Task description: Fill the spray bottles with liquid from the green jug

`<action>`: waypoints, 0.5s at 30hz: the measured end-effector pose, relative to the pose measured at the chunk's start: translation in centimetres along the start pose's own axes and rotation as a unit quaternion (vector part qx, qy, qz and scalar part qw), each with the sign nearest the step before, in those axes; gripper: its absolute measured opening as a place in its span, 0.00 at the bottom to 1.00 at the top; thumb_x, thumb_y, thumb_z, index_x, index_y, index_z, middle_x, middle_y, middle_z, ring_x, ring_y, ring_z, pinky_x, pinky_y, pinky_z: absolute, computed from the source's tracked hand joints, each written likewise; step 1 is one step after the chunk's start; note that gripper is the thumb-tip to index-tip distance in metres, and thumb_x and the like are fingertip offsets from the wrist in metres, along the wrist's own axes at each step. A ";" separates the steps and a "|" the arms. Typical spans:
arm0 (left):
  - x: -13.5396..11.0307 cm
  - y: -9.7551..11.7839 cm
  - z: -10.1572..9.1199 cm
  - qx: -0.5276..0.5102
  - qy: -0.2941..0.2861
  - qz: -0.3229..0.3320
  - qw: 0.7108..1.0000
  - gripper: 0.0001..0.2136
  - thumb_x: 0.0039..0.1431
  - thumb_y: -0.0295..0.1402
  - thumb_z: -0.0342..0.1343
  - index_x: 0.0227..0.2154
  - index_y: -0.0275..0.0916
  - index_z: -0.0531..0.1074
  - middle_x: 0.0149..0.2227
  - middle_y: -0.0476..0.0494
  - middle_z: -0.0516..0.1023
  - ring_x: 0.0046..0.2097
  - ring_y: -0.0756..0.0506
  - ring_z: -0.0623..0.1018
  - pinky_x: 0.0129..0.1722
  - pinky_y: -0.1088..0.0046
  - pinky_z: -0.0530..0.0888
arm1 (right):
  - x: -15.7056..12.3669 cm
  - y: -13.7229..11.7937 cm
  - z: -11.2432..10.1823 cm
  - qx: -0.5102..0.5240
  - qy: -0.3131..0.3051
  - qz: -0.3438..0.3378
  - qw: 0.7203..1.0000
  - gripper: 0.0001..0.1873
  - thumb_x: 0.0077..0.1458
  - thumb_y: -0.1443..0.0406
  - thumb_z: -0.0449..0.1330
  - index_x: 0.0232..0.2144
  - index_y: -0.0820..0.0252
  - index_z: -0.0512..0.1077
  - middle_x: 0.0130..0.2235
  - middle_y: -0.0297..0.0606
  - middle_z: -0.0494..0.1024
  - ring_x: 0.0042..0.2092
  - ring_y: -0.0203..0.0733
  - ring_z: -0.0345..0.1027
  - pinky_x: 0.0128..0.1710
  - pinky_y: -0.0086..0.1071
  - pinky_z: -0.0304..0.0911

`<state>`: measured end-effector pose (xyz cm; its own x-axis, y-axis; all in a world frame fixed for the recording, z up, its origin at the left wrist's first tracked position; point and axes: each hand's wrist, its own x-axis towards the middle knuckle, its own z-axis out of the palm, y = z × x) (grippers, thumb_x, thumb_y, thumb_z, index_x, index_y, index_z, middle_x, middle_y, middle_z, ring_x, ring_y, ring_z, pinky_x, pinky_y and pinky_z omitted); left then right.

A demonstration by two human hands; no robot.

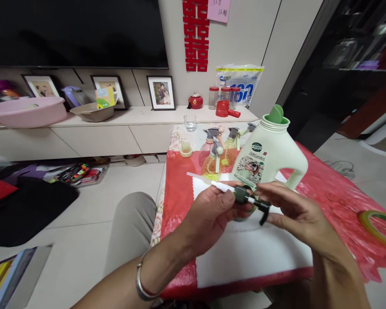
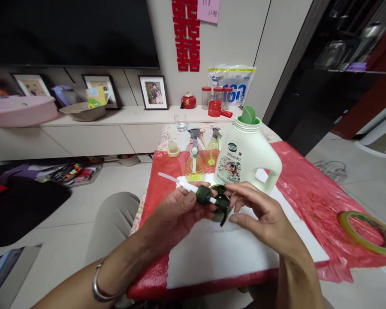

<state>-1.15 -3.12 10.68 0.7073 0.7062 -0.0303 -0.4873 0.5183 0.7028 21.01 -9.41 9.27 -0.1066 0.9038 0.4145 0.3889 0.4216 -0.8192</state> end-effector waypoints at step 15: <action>0.4 -2.3 3.7 0.021 -0.012 -0.070 0.997 0.18 0.47 0.37 0.71 0.41 0.38 0.77 0.45 0.41 0.77 0.34 0.49 0.78 0.33 0.73 0.69 | -0.5 -4.0 0.5 -0.076 0.363 -0.133 0.919 0.13 0.56 0.68 0.67 0.44 0.50 0.80 0.43 0.39 0.76 0.43 0.45 0.72 0.37 0.39 0.71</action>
<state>2.15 -5.80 11.72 0.7787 0.6170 -0.1136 -0.3621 0.5900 0.7217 19.04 -11.55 12.13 0.4014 0.4596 0.7923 0.5663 0.5553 -0.6090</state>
